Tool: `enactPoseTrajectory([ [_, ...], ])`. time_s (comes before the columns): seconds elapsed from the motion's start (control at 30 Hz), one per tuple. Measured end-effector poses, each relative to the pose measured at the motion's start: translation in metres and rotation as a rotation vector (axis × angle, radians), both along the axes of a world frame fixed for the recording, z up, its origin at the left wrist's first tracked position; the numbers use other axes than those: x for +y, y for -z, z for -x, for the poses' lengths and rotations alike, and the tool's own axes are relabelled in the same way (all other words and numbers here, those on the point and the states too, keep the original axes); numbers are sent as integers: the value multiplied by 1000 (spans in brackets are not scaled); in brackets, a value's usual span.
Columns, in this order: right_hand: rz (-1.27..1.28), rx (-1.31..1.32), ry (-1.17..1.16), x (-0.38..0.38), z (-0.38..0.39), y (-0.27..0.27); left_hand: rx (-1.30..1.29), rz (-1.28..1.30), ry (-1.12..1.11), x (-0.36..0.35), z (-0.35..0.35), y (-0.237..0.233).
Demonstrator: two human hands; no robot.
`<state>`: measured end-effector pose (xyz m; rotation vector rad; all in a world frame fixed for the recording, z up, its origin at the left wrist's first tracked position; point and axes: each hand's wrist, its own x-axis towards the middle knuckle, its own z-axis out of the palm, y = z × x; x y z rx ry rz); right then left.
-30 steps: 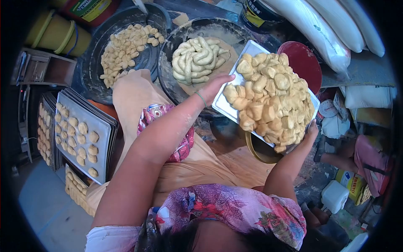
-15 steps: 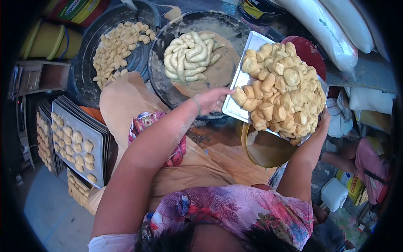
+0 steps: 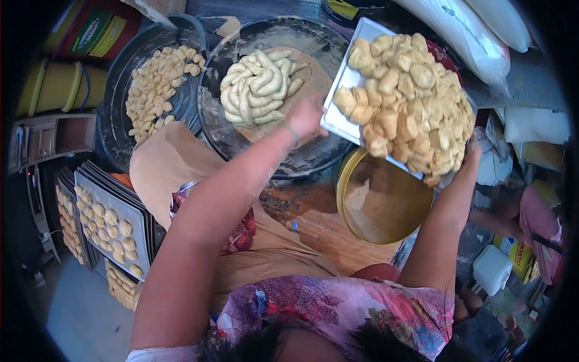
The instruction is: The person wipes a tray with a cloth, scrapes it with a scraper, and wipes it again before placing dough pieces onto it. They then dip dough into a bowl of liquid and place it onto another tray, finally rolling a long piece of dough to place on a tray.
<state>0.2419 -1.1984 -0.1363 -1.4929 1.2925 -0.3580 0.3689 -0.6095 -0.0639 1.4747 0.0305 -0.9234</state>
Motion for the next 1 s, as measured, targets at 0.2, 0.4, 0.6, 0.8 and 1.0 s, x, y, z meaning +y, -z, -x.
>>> enactPoseTrajectory([
  [0.2,59,53,57,-15,-39,-2,-96,283,-149,0,-33,-14],
  [0.4,693,925,-432,-121,-76,36,-330,-121,192,48,-27,-27],
  [0.6,332,198,-19,-52,-51,-2,-281,-249,233,85,0,-20],
  [0.8,58,-479,-510,210,82,-146,-359,-362,383,98,14,-2],
  [1.0,-291,583,-860,271,98,-11,-452,-583,606,115,29,11],
])
